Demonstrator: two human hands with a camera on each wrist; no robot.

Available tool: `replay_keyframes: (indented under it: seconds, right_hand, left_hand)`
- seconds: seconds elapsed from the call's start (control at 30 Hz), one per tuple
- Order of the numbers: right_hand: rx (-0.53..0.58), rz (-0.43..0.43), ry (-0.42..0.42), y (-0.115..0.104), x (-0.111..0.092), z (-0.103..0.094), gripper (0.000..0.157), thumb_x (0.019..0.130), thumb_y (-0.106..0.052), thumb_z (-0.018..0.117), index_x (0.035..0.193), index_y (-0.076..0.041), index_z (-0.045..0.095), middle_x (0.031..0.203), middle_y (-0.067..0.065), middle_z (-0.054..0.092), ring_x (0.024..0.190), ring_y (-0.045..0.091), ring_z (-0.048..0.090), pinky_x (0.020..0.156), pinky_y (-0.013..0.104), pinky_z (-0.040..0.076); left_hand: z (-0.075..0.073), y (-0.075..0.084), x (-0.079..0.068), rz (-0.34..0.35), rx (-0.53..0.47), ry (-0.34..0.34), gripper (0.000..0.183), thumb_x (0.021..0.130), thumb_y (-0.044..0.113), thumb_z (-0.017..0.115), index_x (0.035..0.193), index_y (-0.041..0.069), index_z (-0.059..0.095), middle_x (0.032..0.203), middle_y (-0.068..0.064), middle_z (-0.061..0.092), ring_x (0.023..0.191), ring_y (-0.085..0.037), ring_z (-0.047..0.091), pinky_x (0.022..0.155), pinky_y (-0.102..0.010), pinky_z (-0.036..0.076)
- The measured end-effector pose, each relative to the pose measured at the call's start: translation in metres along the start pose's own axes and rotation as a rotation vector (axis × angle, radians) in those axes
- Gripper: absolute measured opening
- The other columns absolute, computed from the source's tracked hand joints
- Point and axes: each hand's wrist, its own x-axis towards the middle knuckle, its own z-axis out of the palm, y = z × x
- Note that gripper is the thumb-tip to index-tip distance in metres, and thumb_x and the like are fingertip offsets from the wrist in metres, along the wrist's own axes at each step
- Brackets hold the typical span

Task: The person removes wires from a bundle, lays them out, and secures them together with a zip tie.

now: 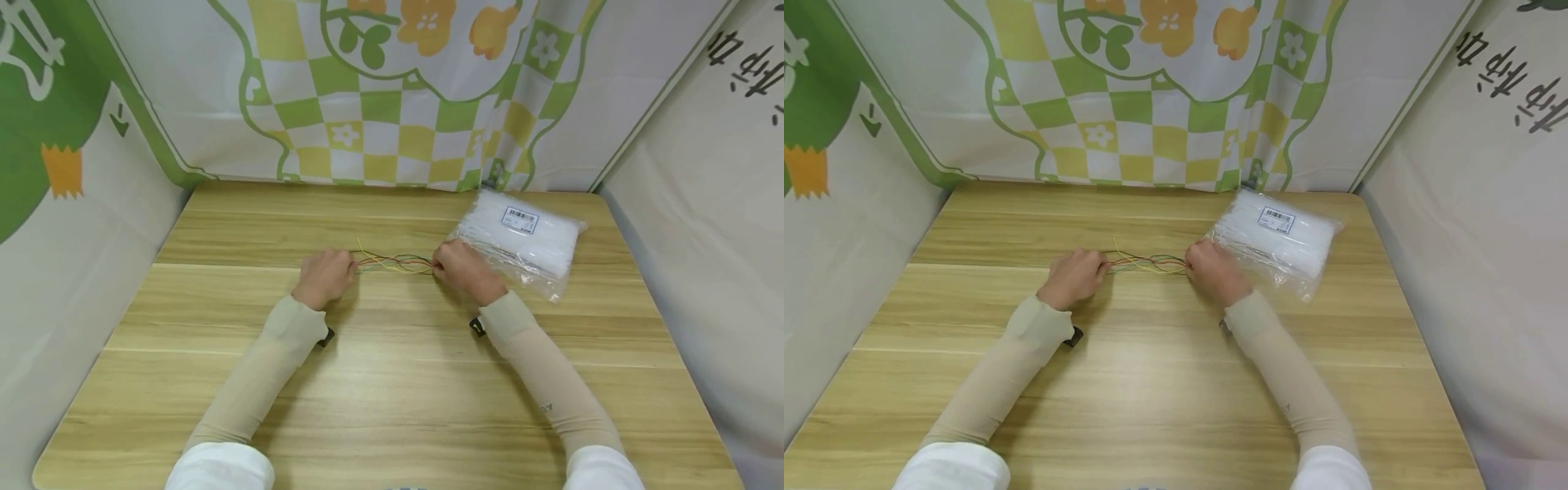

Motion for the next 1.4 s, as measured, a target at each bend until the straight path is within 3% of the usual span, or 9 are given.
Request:
replay_keyframes:
  seconds: [0.33, 0.47, 0.57, 0.67, 0.83, 0.9, 1.07, 1.27, 1.4]
  right_hand:
    - [0.035, 0.015, 0.0, 0.001, -0.006, -0.003, 0.008, 0.096, -0.009, 0.073, 0.095, -0.005, 0.08, 0.094, 0.012, 0.077, 0.082, 0.023, 0.071, 0.076, 0.035, 0.061]
    - [0.021, 0.017, 0.014, 0.0, -0.01, -0.006, 0.009, 0.096, -0.01, 0.073, 0.098, -0.005, 0.08, 0.093, 0.011, 0.076, 0.08, 0.022, 0.069, 0.073, 0.035, 0.06]
    - [-0.009, 0.019, 0.031, 0.0, -0.014, -0.008, 0.012, 0.097, -0.013, 0.074, 0.103, -0.005, 0.08, 0.098, 0.012, 0.077, 0.085, 0.025, 0.071, 0.078, 0.039, 0.061]
    - [-0.022, 0.025, 0.044, -0.001, -0.018, -0.011, 0.018, 0.097, -0.017, 0.076, 0.11, -0.005, 0.079, 0.109, 0.014, 0.078, 0.098, 0.03, 0.074, 0.087, 0.044, 0.062]
    - [-0.047, 0.03, 0.072, 0.001, -0.028, -0.015, 0.023, 0.097, -0.022, 0.077, 0.114, -0.007, 0.079, 0.113, 0.012, 0.078, 0.101, 0.031, 0.075, 0.086, 0.047, 0.062]
    - [-0.074, 0.027, 0.088, 0.003, -0.032, -0.016, 0.022, 0.097, -0.024, 0.076, 0.113, -0.008, 0.079, 0.11, 0.011, 0.079, 0.096, 0.031, 0.076, 0.081, 0.047, 0.062]
    - [-0.122, 0.019, 0.118, 0.007, -0.041, -0.019, 0.023, 0.097, -0.026, 0.076, 0.111, -0.009, 0.079, 0.105, 0.01, 0.08, 0.092, 0.031, 0.077, 0.077, 0.048, 0.062]
    - [-0.1, 0.052, 0.137, 0.011, -0.051, -0.023, 0.023, 0.095, -0.026, 0.079, 0.11, -0.008, 0.08, 0.105, 0.009, 0.079, 0.095, 0.031, 0.076, 0.079, 0.049, 0.062]
    - [-0.056, 0.09, 0.112, 0.013, -0.059, -0.028, 0.024, 0.096, -0.025, 0.078, 0.114, -0.009, 0.08, 0.109, 0.009, 0.079, 0.1, 0.03, 0.075, 0.082, 0.049, 0.061]
  left_hand:
    - [-0.004, 0.006, -0.009, 0.05, 0.031, 0.104, 0.043, 0.108, 0.018, 0.052, 0.065, 0.016, 0.048, 0.057, 0.003, 0.036, 0.052, -0.013, 0.032, 0.044, -0.028, 0.027]
    - [-0.005, 0.008, -0.012, 0.083, 0.004, 0.15, 0.04, 0.106, 0.015, 0.052, 0.066, 0.015, 0.049, 0.059, 0.001, 0.041, 0.053, -0.013, 0.034, 0.045, -0.028, 0.026]
    - [-0.005, 0.01, -0.015, 0.114, -0.01, 0.181, 0.031, 0.105, 0.016, 0.057, 0.075, 0.01, 0.061, 0.069, -0.003, 0.058, 0.058, -0.016, 0.047, 0.047, -0.029, 0.037]
    - [-0.004, 0.013, -0.016, 0.151, -0.009, 0.204, 0.017, 0.104, 0.017, 0.064, 0.093, 0.006, 0.071, 0.091, -0.009, 0.072, 0.074, -0.023, 0.065, 0.057, -0.036, 0.053]
    - [-0.002, 0.021, -0.012, 0.253, 0.014, 0.232, 0.023, 0.1, 0.015, 0.071, 0.116, -0.002, 0.072, 0.111, -0.016, 0.074, 0.101, -0.034, 0.071, 0.083, -0.047, 0.061]
    - [-0.001, 0.025, -0.009, 0.289, 0.029, 0.228, 0.03, 0.1, 0.018, 0.072, 0.123, -0.003, 0.07, 0.117, -0.017, 0.073, 0.109, -0.036, 0.069, 0.093, -0.048, 0.059]
    - [0.002, 0.033, 0.003, 0.331, 0.058, 0.18, 0.035, 0.103, 0.023, 0.071, 0.129, -0.001, 0.069, 0.131, -0.017, 0.07, 0.12, -0.037, 0.066, 0.102, -0.052, 0.056]
    - [0.009, 0.029, 0.022, 0.3, 0.038, 0.125, 0.036, 0.103, 0.023, 0.071, 0.135, 0.005, 0.068, 0.139, -0.014, 0.066, 0.132, -0.036, 0.06, 0.107, -0.059, 0.052]
    - [0.015, 0.021, 0.028, 0.265, 0.037, 0.099, 0.034, 0.104, 0.025, 0.07, 0.132, 0.006, 0.071, 0.135, -0.012, 0.068, 0.128, -0.035, 0.063, 0.106, -0.061, 0.051]
